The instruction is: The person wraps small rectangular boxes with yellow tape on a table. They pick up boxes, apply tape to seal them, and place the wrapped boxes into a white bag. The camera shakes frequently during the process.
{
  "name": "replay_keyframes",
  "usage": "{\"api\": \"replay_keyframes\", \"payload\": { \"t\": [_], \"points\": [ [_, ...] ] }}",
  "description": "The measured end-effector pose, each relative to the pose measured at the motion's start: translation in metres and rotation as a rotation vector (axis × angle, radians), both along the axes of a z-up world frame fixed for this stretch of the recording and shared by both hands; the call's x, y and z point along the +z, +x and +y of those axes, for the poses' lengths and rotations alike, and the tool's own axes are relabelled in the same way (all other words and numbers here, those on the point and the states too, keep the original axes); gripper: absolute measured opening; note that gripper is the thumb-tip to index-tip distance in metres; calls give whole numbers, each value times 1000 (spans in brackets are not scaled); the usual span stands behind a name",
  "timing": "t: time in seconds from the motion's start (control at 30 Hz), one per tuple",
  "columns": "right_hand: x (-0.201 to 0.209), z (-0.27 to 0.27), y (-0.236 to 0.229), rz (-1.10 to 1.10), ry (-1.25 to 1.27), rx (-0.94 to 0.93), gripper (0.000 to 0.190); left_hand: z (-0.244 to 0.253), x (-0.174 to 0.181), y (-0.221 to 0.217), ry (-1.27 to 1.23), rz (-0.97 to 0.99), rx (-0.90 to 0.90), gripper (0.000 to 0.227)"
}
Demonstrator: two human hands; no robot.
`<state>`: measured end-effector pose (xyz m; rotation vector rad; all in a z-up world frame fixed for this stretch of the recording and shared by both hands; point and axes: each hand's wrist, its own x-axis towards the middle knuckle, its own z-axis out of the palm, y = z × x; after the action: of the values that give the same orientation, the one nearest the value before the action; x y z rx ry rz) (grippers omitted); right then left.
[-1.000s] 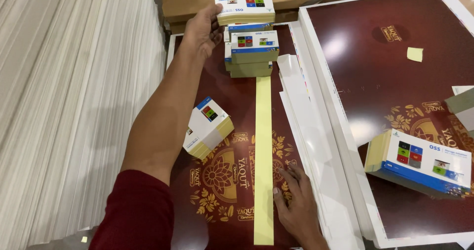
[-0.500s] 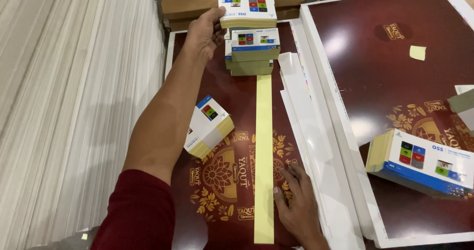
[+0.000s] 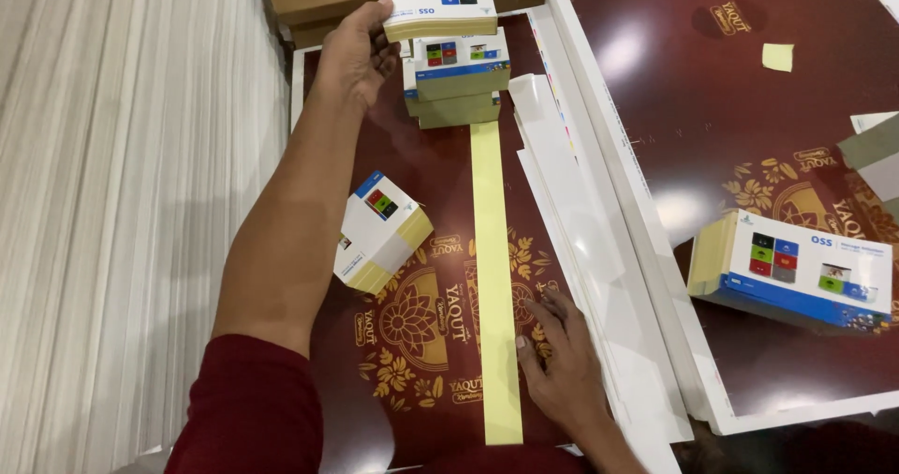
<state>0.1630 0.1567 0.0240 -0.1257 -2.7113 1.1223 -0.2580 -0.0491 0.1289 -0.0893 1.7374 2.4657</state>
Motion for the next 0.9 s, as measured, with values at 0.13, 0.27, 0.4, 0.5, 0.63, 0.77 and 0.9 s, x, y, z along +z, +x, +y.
{"api": "replay_keyframes", "payload": {
  "t": [0.13,0.27,0.4,0.5,0.63,0.77,0.9],
  "points": [
    [4,-1,0,-9,-21,-14,49,-2,3,5,4,-11,14,28],
    [3,-1,0,-37,-31,-22,50,-3,-5,1,17,-3,-20,29],
    [7,3,-2,-64,-49,-11,51,1,8,26,48,48,-76,33],
    [33,7,-11,-85,-246,-61,55,8,23,61,71,121,-149,37],
    [87,13,-22,234,-206,-41,68,26,33,120,110,229,-337,35],
    [133,22,-31,412,-331,-64,83,42,38,194,-113,437,-334,29],
    [125,25,-34,545,-575,-50,78,48,7,246,-291,542,-318,24]
  ]
}}
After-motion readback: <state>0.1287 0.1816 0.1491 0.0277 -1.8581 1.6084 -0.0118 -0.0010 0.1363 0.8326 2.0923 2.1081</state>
